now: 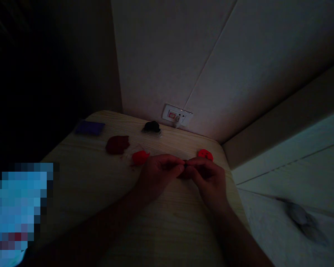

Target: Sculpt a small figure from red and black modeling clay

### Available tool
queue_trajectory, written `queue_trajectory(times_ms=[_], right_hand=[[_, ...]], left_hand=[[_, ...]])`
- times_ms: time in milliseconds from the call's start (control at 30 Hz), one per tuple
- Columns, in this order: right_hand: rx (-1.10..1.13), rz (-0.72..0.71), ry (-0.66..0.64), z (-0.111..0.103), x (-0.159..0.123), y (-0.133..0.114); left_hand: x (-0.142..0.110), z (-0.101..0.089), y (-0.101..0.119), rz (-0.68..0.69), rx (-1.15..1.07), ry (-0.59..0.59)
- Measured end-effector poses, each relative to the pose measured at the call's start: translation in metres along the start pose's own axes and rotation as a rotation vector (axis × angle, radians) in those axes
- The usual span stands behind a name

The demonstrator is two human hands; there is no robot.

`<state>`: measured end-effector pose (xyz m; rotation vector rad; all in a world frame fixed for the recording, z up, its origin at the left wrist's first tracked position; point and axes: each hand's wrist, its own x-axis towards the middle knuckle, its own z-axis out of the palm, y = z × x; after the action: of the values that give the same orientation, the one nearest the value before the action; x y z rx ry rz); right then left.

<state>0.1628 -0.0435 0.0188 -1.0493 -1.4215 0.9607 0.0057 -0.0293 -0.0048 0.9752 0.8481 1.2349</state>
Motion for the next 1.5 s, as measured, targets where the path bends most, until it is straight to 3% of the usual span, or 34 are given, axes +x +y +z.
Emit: queue_trajectory(times_ms=[533,700,1067,1300,1500], right_hand=[[-0.057,0.023,0.025,-0.001,-0.001,0.002],[-0.053,0.016,0.025,-0.001,-0.002,0.002],[-0.162,-0.066,0.007,-0.005,-0.008,0.015],[-0.329,-0.226,-0.018,-0.007,-0.007,0.011],[-0.294,-0.206,-0.016,-0.008,-0.005,0.012]], left_hand=[[-0.002,0.001,0.000,0.008,-0.096,-0.054],[-0.002,0.000,-0.001,0.016,-0.053,-0.004],[0.001,-0.002,-0.003,0.031,-0.016,0.026],[0.004,-0.002,0.001,-0.039,-0.094,0.018],[0.005,-0.004,-0.004,-0.037,-0.119,-0.013]])
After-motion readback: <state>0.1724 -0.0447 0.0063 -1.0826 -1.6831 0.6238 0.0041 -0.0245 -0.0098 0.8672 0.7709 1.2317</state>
